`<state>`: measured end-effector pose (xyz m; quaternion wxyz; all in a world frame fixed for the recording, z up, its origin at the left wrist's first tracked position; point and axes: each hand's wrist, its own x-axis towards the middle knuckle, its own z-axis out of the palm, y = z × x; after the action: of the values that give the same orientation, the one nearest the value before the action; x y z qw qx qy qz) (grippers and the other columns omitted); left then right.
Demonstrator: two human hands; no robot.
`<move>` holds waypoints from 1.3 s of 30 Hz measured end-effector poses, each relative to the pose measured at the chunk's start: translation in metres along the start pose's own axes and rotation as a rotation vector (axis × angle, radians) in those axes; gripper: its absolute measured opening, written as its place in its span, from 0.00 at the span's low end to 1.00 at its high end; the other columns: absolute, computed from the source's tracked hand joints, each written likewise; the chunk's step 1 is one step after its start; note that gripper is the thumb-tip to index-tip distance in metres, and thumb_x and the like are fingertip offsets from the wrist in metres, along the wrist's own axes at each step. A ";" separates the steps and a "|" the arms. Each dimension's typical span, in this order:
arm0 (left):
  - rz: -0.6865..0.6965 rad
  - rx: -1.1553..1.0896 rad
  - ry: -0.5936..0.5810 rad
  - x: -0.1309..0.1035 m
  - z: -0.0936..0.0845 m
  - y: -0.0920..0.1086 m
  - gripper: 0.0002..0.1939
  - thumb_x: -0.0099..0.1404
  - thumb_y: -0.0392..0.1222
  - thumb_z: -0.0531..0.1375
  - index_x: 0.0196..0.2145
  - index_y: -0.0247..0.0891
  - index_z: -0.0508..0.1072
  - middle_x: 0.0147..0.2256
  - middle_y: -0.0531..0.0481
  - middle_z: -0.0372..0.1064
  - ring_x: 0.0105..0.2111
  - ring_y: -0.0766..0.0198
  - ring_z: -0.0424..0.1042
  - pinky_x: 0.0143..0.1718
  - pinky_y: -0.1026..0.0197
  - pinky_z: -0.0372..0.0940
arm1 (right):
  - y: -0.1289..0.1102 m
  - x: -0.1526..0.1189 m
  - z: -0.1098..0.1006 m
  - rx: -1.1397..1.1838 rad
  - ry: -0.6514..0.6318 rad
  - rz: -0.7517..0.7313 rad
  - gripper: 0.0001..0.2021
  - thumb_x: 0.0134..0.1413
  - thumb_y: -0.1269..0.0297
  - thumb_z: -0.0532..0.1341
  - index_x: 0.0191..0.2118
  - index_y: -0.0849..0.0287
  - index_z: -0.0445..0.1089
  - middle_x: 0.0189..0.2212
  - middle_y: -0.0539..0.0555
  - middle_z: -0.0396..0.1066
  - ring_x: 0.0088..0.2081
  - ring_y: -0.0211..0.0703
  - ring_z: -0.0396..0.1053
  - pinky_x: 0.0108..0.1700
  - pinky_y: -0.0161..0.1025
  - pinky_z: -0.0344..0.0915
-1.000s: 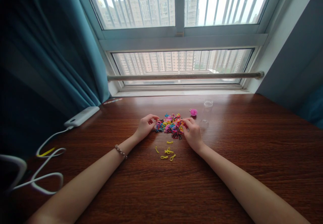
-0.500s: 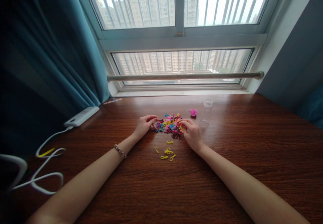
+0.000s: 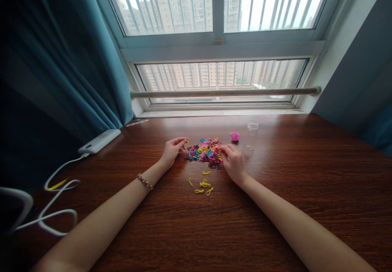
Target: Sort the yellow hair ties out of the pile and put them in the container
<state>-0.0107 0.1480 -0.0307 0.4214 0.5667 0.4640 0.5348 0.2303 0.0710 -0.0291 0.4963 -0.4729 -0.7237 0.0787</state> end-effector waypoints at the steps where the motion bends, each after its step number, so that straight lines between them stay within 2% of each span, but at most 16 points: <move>1: -0.003 -0.017 -0.002 0.000 0.000 0.000 0.22 0.48 0.53 0.62 0.33 0.31 0.74 0.28 0.46 0.71 0.20 0.72 0.64 0.19 0.69 0.57 | -0.001 0.000 0.000 0.015 -0.003 0.001 0.08 0.54 0.68 0.53 0.36 0.57 0.69 0.33 0.54 0.68 0.36 0.42 0.67 0.39 0.38 0.63; 6: -0.049 -0.094 -0.010 0.001 0.000 0.000 0.21 0.48 0.52 0.63 0.34 0.31 0.72 0.27 0.46 0.71 0.20 0.71 0.65 0.21 0.68 0.61 | -0.015 -0.003 -0.002 0.192 -0.074 0.015 0.09 0.54 0.66 0.54 0.37 0.57 0.70 0.33 0.54 0.70 0.34 0.41 0.68 0.36 0.36 0.65; 9: -0.063 -0.137 -0.018 0.002 0.000 -0.003 0.20 0.47 0.49 0.64 0.33 0.31 0.70 0.28 0.47 0.72 0.22 0.70 0.68 0.24 0.65 0.64 | -0.024 -0.008 -0.001 0.419 -0.272 0.050 0.10 0.54 0.64 0.53 0.41 0.58 0.68 0.28 0.52 0.70 0.25 0.36 0.67 0.27 0.33 0.64; 11: -0.064 -0.164 -0.023 0.003 0.000 -0.005 0.19 0.47 0.48 0.64 0.32 0.31 0.68 0.28 0.46 0.72 0.23 0.68 0.70 0.27 0.63 0.66 | -0.026 -0.011 0.000 0.502 -0.388 0.077 0.12 0.56 0.64 0.51 0.42 0.59 0.67 0.24 0.50 0.69 0.18 0.33 0.63 0.20 0.31 0.60; 12: -0.062 -0.176 -0.029 0.003 0.000 -0.005 0.18 0.48 0.47 0.64 0.31 0.31 0.68 0.28 0.46 0.72 0.24 0.67 0.70 0.28 0.62 0.67 | -0.026 -0.011 0.000 0.480 -0.379 0.087 0.12 0.56 0.64 0.50 0.42 0.59 0.67 0.23 0.49 0.69 0.16 0.32 0.62 0.18 0.31 0.59; 14: -0.058 -0.192 -0.053 0.001 0.001 -0.003 0.17 0.49 0.47 0.64 0.31 0.31 0.67 0.30 0.45 0.72 0.26 0.65 0.72 0.31 0.60 0.68 | -0.020 -0.009 -0.001 0.317 -0.224 0.103 0.12 0.56 0.64 0.50 0.40 0.59 0.69 0.23 0.50 0.70 0.17 0.33 0.62 0.20 0.32 0.59; 16: -0.055 -0.180 -0.102 -0.001 0.001 0.001 0.17 0.50 0.48 0.63 0.31 0.32 0.67 0.31 0.44 0.73 0.26 0.65 0.72 0.30 0.60 0.68 | -0.010 -0.005 -0.003 0.090 -0.038 0.115 0.12 0.55 0.64 0.51 0.39 0.58 0.70 0.26 0.52 0.71 0.22 0.36 0.65 0.26 0.34 0.62; 18: -0.044 -0.110 -0.180 -0.005 0.002 0.008 0.16 0.50 0.49 0.62 0.31 0.32 0.69 0.31 0.44 0.72 0.25 0.66 0.70 0.27 0.63 0.66 | 0.001 0.000 -0.005 -0.093 0.021 0.114 0.11 0.53 0.65 0.54 0.38 0.57 0.71 0.29 0.53 0.73 0.27 0.40 0.67 0.31 0.37 0.63; 21: 0.011 0.023 -0.320 -0.011 0.005 0.019 0.14 0.50 0.48 0.62 0.28 0.32 0.73 0.29 0.47 0.72 0.23 0.69 0.67 0.22 0.67 0.61 | 0.013 0.003 -0.004 -0.223 -0.050 0.076 0.09 0.50 0.66 0.57 0.38 0.55 0.72 0.31 0.53 0.73 0.31 0.43 0.67 0.35 0.39 0.63; 25: 0.107 0.087 -0.515 -0.020 0.011 0.030 0.12 0.50 0.46 0.63 0.25 0.33 0.75 0.26 0.49 0.71 0.26 0.68 0.66 0.27 0.67 0.60 | 0.017 0.002 -0.002 -0.273 -0.143 0.025 0.08 0.48 0.67 0.59 0.36 0.54 0.71 0.30 0.51 0.73 0.35 0.46 0.65 0.38 0.42 0.63; 28: 0.086 0.136 -0.593 -0.024 0.015 0.033 0.13 0.51 0.47 0.62 0.25 0.33 0.76 0.24 0.48 0.71 0.23 0.68 0.65 0.24 0.67 0.59 | 0.018 0.001 -0.001 -0.277 -0.164 0.021 0.07 0.49 0.68 0.58 0.35 0.55 0.71 0.29 0.52 0.73 0.34 0.46 0.64 0.37 0.42 0.62; 30: 0.051 0.162 -0.556 -0.023 0.016 0.031 0.14 0.52 0.48 0.60 0.26 0.32 0.76 0.21 0.49 0.70 0.19 0.70 0.62 0.20 0.67 0.56 | 0.018 0.001 -0.002 -0.271 -0.153 0.017 0.07 0.50 0.68 0.57 0.35 0.55 0.71 0.29 0.52 0.72 0.35 0.46 0.64 0.38 0.42 0.62; 33: 0.057 0.174 -0.349 -0.016 0.013 0.023 0.14 0.53 0.48 0.59 0.27 0.32 0.75 0.20 0.50 0.69 0.16 0.72 0.58 0.18 0.68 0.53 | 0.018 0.002 -0.002 -0.255 -0.119 0.012 0.08 0.52 0.68 0.55 0.36 0.56 0.70 0.31 0.54 0.71 0.36 0.46 0.64 0.40 0.42 0.61; 37: 0.181 0.294 -0.043 -0.004 0.003 0.009 0.13 0.54 0.47 0.57 0.26 0.33 0.73 0.19 0.52 0.66 0.17 0.70 0.60 0.20 0.67 0.54 | 0.016 0.001 -0.001 -0.201 -0.077 0.032 0.10 0.55 0.68 0.51 0.37 0.58 0.69 0.33 0.55 0.68 0.36 0.44 0.65 0.40 0.40 0.61; 39: 0.261 0.441 -0.016 -0.002 -0.002 0.006 0.12 0.55 0.46 0.56 0.24 0.34 0.71 0.18 0.53 0.64 0.18 0.70 0.60 0.21 0.67 0.54 | 0.014 0.001 -0.001 -0.175 -0.065 0.039 0.10 0.56 0.67 0.50 0.37 0.58 0.69 0.33 0.55 0.67 0.34 0.43 0.65 0.39 0.39 0.62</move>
<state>-0.0128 0.1447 -0.0256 0.2185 0.7041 0.4890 0.4662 0.2399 0.0794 -0.0359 0.4278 -0.5256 -0.7342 0.0398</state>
